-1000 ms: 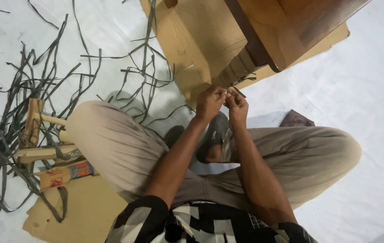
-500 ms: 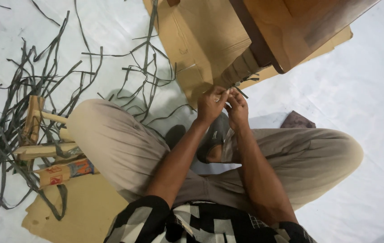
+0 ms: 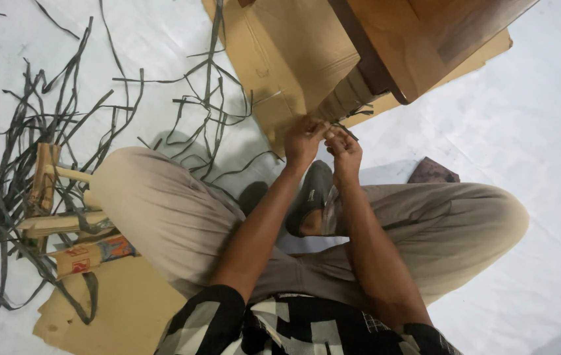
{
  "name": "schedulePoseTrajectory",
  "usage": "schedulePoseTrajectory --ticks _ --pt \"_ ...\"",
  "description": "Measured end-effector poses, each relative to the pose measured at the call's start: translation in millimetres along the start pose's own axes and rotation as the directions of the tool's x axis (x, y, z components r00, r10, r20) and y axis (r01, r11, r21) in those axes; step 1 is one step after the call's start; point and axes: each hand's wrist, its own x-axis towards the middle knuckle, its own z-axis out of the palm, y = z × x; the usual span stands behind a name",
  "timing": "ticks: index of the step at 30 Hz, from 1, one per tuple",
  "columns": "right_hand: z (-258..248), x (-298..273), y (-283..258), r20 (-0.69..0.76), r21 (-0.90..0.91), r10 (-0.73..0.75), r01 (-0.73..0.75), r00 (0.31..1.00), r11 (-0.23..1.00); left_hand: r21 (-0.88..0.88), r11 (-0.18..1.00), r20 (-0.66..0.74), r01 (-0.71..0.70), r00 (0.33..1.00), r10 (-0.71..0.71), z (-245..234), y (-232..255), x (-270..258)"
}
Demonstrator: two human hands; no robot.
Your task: Wrapping the legs of a wooden chair with protective strips for transport.
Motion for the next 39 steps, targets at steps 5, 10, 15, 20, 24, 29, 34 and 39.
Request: schedulePoseTrajectory --ticks 5,10,15,20,24,29,34,39 --pt "-4.6 2.0 -3.9 -0.057 -0.089 -0.026 0.021 0.998 0.996 -0.037 0.971 0.106 0.234 0.968 -0.229 -14.8 36.4 8.1" --pt "-10.8 7.6 4.7 -0.095 -0.105 0.019 -0.029 0.995 0.994 0.014 0.946 0.157 0.324 0.934 -0.322 -22.3 46.0 17.4" --pt "-5.4 5.2 1.3 -0.112 -0.186 0.085 -0.105 0.99 0.977 -0.225 0.917 0.105 0.33 0.944 -0.314 -17.3 52.5 9.0" --pt "-19.1 28.5 36.3 -0.103 -0.209 0.125 -0.144 0.987 0.967 -0.248 0.924 0.114 0.291 0.956 -0.27 -8.7 32.1 5.1" --pt "-17.9 19.4 23.7 -0.117 -0.218 0.173 -0.195 0.978 0.956 -0.176 0.949 0.137 0.263 0.961 -0.241 -0.7 9.4 6.9" --pt "-8.6 10.5 19.9 -0.092 -0.198 0.168 -0.183 0.982 0.963 -0.066 0.984 0.128 0.165 0.979 -0.156 -6.6 11.5 0.9" --pt "-14.5 9.8 33.3 -0.051 -0.304 0.128 -0.138 0.99 0.943 -0.079 0.997 0.07 0.027 0.997 -0.022 -19.7 46.7 -5.5" --pt "-19.8 13.5 50.2 -0.052 -0.418 0.099 -0.112 0.994 0.902 -0.158 0.987 0.087 -0.043 0.995 0.057 -21.8 46.1 -4.5"
